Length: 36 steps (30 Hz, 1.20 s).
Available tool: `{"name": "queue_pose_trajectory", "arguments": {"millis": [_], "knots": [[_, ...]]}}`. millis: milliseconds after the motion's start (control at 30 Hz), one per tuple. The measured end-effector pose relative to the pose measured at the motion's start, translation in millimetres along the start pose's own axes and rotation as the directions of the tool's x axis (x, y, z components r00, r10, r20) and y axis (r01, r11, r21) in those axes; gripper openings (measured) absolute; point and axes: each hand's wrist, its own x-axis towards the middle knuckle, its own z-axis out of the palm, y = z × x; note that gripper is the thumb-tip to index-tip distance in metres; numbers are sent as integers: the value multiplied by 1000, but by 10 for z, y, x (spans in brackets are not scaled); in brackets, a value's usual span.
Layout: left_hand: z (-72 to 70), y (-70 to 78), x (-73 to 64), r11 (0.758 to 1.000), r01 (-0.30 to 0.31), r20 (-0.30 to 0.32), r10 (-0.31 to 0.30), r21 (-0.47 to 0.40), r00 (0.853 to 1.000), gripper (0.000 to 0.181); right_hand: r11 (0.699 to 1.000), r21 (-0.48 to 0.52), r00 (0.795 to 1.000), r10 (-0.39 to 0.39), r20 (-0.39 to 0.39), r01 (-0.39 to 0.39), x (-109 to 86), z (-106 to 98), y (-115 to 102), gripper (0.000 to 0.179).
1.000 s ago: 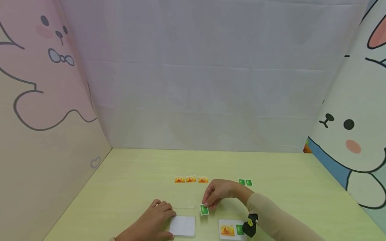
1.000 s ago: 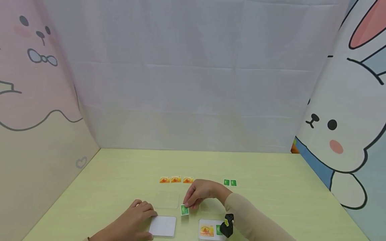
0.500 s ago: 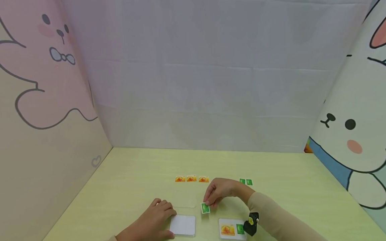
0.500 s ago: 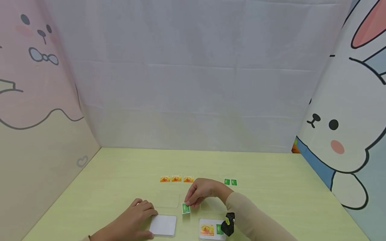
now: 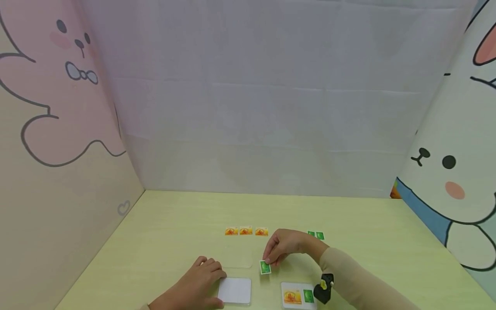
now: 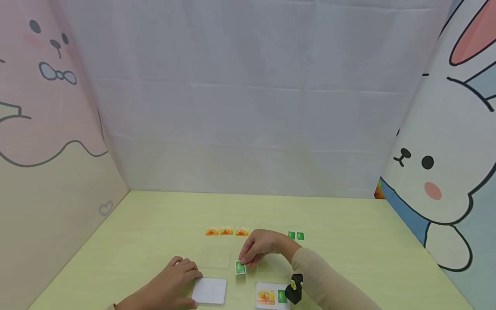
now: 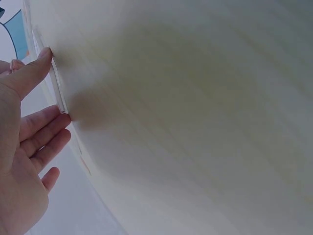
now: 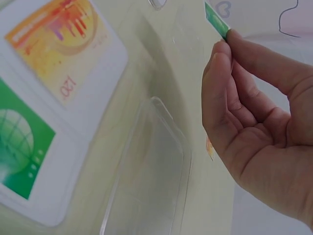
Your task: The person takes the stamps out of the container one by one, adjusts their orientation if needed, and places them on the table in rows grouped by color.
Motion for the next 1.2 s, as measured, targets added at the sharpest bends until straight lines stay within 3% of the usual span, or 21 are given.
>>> {"name": "queue_pose_trajectory", "arguments": {"millis": [267, 600, 1200], "knots": [[7, -4, 10, 1000, 5, 17, -5, -3, 1000, 57, 1000, -24, 1000, 4, -19, -4, -12, -37, 5, 14], [51, -35, -7, 998, -46, -56, 49, 49, 997, 58, 1000, -13, 1000, -2, -30, 2, -33, -53, 31, 14], [42, -36, 3, 999, -40, -43, 42, 36, 998, 59, 999, 5, 999, -32, -4, 32, -59, -122, 93, 17]]}}
